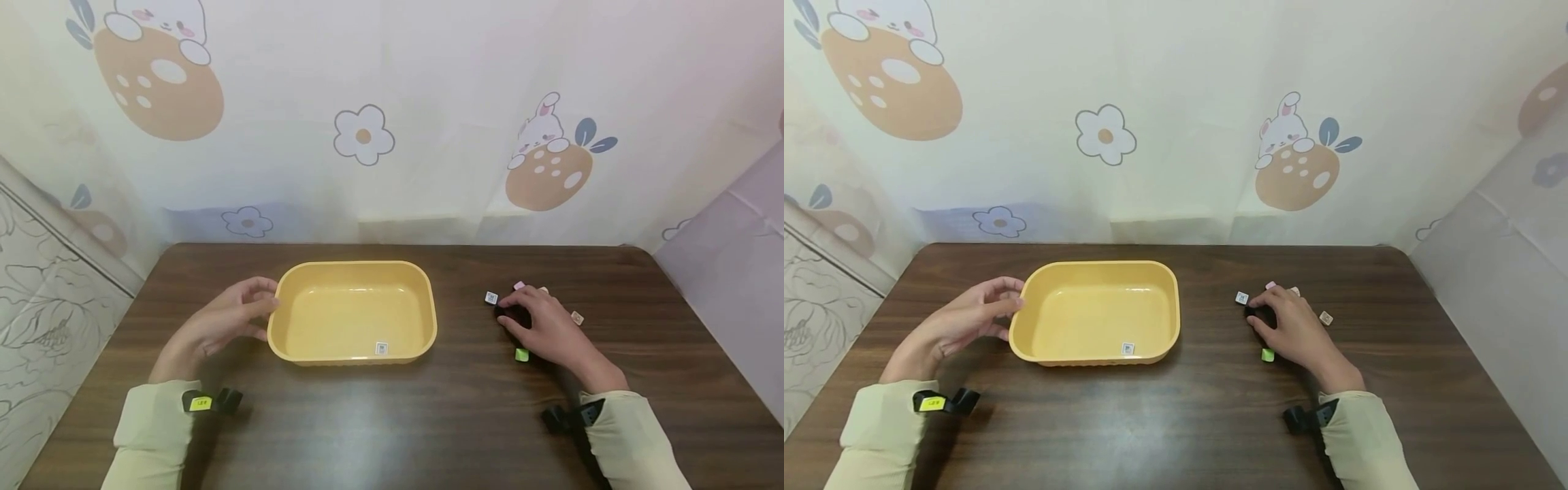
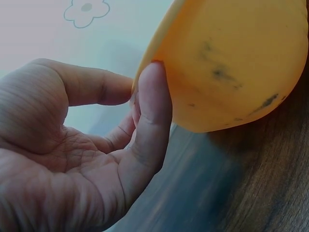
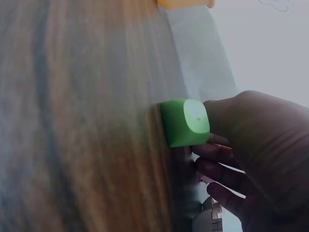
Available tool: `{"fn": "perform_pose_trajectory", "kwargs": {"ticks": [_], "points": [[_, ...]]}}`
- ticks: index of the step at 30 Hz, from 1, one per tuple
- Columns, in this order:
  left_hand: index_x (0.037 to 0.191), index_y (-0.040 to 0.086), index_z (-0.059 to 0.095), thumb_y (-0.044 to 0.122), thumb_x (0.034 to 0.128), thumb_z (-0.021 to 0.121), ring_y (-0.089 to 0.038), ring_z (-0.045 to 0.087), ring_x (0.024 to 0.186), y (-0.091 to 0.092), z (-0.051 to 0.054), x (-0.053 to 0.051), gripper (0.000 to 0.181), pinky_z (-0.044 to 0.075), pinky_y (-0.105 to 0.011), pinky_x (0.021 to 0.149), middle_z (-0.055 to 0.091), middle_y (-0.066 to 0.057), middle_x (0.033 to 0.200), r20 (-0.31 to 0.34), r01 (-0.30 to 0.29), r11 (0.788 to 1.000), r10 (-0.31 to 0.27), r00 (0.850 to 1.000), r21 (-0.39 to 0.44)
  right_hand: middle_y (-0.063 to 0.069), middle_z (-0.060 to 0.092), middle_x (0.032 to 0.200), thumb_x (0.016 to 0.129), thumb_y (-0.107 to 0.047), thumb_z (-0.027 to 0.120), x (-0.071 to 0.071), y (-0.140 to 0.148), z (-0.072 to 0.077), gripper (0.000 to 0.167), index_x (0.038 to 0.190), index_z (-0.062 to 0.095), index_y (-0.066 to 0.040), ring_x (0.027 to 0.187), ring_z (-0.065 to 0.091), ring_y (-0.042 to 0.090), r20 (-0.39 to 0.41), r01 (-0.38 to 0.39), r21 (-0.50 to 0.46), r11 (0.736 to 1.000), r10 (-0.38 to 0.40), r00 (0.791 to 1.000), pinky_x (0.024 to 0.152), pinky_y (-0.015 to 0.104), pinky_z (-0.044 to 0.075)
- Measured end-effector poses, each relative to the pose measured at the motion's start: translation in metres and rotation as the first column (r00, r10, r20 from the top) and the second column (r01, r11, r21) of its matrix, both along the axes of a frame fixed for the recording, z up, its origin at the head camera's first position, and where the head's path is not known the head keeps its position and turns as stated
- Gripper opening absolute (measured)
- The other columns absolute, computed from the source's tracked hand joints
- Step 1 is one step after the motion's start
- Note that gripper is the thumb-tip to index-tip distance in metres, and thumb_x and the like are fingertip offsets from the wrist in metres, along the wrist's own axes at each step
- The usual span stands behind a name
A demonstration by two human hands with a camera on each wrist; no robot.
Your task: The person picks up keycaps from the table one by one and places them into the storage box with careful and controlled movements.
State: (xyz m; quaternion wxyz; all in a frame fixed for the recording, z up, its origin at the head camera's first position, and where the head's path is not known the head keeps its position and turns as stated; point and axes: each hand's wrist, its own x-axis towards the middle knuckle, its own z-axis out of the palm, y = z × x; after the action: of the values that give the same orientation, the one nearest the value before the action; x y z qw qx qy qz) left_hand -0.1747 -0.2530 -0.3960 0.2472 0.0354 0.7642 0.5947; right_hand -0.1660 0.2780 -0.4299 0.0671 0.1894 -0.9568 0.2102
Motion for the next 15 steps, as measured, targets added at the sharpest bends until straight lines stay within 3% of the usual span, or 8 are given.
{"fn": "perform_pose_trajectory", "kwargs": {"ticks": [15], "points": [[0.143,-0.005,0.037,0.018,0.1056,0.060,-0.019,0.066,0.102,-0.0002,0.0018,-0.0002,0.049,0.066,-0.039,0.080,0.061,-0.009,0.115,0.003,-0.003,1.000,0.003,1.000,-0.006,0.011,0.073,0.109,0.094,-0.015,0.078,0.0014,-0.0012,0.0026,0.016,0.109,0.075,-0.009,0.105,0.067,0.031,0.039,0.042,0.014,0.999,-0.043,0.998,0.091,0.056,0.055]]}}
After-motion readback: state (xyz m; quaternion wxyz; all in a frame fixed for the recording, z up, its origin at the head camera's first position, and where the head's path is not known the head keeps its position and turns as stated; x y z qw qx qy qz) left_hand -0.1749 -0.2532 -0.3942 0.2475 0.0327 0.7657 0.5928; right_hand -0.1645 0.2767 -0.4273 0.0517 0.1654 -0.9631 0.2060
